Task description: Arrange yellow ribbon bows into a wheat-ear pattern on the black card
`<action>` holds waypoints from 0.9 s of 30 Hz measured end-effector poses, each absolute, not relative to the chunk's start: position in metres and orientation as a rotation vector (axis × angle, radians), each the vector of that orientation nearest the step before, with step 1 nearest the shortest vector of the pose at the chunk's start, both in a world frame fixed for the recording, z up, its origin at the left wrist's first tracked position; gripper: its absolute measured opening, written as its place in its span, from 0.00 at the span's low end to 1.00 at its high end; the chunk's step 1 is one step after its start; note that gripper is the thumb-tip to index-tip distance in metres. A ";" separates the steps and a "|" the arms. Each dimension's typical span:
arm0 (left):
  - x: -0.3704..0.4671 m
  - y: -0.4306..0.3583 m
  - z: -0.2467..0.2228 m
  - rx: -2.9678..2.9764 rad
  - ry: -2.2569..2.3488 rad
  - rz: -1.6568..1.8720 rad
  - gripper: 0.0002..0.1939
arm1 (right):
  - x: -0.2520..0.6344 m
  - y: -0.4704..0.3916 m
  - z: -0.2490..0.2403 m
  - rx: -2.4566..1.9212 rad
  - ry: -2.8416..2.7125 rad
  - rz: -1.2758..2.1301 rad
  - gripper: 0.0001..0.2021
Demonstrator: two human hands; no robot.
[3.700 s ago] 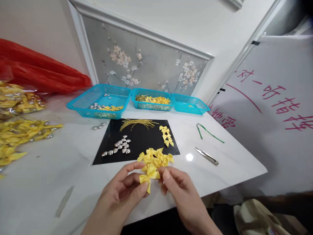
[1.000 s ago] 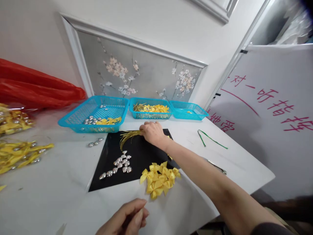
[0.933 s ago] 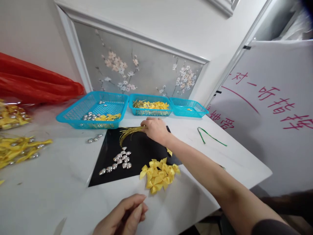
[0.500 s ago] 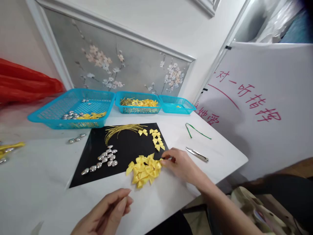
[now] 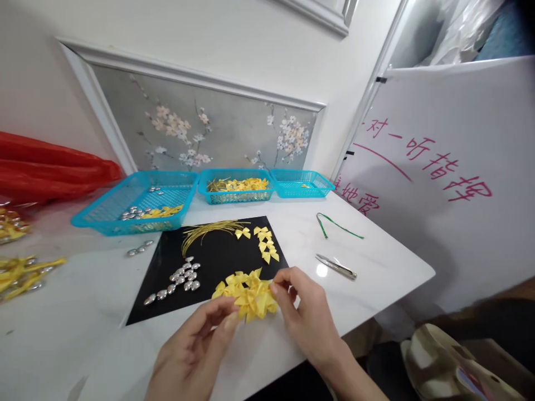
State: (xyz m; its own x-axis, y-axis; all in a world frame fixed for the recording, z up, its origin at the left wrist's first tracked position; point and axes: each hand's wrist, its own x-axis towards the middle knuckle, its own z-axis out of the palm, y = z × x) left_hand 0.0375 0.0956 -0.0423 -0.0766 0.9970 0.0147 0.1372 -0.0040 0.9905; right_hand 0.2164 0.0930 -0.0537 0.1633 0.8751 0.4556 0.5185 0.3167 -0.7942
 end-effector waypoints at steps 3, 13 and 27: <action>0.053 0.101 -0.031 1.307 1.220 1.125 0.12 | 0.208 0.080 -0.048 -1.224 -1.501 0.379 0.06; 0.054 0.088 -0.026 0.770 0.898 0.902 0.11 | 0.211 0.072 -0.043 -0.718 -0.903 1.343 0.07; 0.052 0.075 -0.031 0.420 0.740 0.725 0.12 | 0.207 0.076 -0.022 -0.745 -1.352 1.225 0.06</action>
